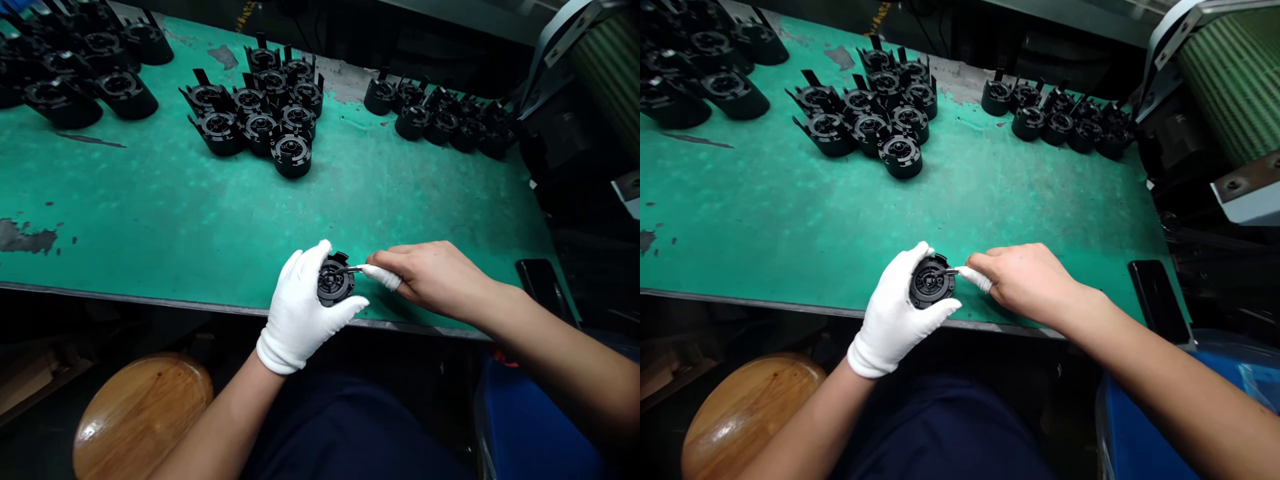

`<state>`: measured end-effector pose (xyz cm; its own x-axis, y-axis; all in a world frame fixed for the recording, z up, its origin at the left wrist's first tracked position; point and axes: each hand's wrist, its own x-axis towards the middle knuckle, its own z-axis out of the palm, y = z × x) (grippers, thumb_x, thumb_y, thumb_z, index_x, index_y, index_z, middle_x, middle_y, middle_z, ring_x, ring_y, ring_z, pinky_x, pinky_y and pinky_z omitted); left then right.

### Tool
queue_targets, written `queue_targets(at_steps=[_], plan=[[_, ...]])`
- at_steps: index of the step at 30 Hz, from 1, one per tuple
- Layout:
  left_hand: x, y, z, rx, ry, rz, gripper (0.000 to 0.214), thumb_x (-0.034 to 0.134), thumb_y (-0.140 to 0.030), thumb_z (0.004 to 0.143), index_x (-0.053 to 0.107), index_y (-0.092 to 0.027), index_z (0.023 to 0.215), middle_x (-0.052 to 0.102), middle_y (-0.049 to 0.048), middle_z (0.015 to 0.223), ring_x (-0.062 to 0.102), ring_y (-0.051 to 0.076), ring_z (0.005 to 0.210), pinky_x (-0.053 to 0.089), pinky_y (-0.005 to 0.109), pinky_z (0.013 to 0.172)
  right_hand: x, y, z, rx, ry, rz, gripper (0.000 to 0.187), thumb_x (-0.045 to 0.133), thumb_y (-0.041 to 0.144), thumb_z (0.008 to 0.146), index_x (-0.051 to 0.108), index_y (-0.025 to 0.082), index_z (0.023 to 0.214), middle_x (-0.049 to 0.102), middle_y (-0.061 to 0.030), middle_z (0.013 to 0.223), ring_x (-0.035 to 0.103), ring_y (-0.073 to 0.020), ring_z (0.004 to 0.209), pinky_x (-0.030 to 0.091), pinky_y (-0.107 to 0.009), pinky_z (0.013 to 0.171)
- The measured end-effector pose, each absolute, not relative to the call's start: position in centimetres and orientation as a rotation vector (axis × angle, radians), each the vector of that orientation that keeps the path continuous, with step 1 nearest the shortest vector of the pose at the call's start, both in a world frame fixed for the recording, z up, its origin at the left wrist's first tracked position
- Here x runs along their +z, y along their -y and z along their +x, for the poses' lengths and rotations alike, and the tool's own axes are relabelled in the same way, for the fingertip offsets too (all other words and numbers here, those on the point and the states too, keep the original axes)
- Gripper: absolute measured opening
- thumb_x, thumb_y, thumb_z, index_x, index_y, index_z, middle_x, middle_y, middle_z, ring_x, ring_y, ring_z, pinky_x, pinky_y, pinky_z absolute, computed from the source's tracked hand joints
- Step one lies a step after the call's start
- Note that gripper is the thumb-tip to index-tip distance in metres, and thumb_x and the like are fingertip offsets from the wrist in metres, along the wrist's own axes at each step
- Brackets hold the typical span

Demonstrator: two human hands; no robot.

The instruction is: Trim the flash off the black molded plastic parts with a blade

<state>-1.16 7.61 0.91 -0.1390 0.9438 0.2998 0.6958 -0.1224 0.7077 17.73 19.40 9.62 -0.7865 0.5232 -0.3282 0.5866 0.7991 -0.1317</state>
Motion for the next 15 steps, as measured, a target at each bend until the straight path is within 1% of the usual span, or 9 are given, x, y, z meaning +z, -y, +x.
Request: queue_targets(at_steps=[4, 8, 12, 15], plan=[[1.0, -7.6, -1.2, 1.114, -1.854, 1.829, 0.09, 0.077, -0.06, 0.072, 0.04, -0.016, 0.141, 0.06, 0.0158, 0.132, 0.057, 0.032, 0.123, 0.043, 0.05, 0.111, 9.4, -19.9, 17.6, -0.207, -2.746, 0.808, 0.029, 0.042, 0.039, 0.102, 0.065, 0.032, 0.121, 0.073, -0.0002, 0.093, 0.065, -0.0185, 0.077, 0.022, -0.029, 0.052], [1.0, -7.6, -1.2, 1.106, -1.856, 1.839, 0.089, 0.077, -0.061, 0.072, 0.04, -0.017, 0.141, 0.06, 0.0151, 0.132, 0.057, 0.033, 0.124, 0.044, 0.051, 0.111, 9.3, -20.3, 17.5, -0.149, -2.734, 0.801, 0.027, 0.045, 0.034, 0.101, 0.066, 0.031, 0.117, 0.071, -0.0008, 0.085, 0.063, -0.0181, 0.073, 0.019, -0.029, 0.052], [1.1, -7.7, -1.2, 1.109, -1.853, 1.845, 0.089, 0.076, -0.061, 0.072, 0.04, -0.019, 0.141, 0.061, 0.0145, 0.131, 0.058, 0.033, 0.123, 0.044, 0.052, 0.11, 9.6, -20.0, 17.6, -0.287, -2.688, 0.799, 0.026, 0.047, 0.029, 0.098, 0.066, 0.031, 0.116, 0.074, -0.0012, 0.092, 0.064, -0.0183, 0.074, 0.022, -0.029, 0.053], [1.1, -7.7, -1.2, 1.111, -1.853, 1.843, 0.087, 0.077, -0.059, 0.073, 0.04, -0.019, 0.141, 0.061, 0.015, 0.132, 0.058, 0.033, 0.123, 0.044, 0.052, 0.11, 9.8, -19.1, 18.1, -0.457, -2.601, 0.767, 0.021, 0.049, 0.027, 0.096, 0.067, 0.027, 0.107, 0.074, -0.0022, 0.087, 0.066, -0.019, 0.072, 0.028, -0.028, 0.056]])
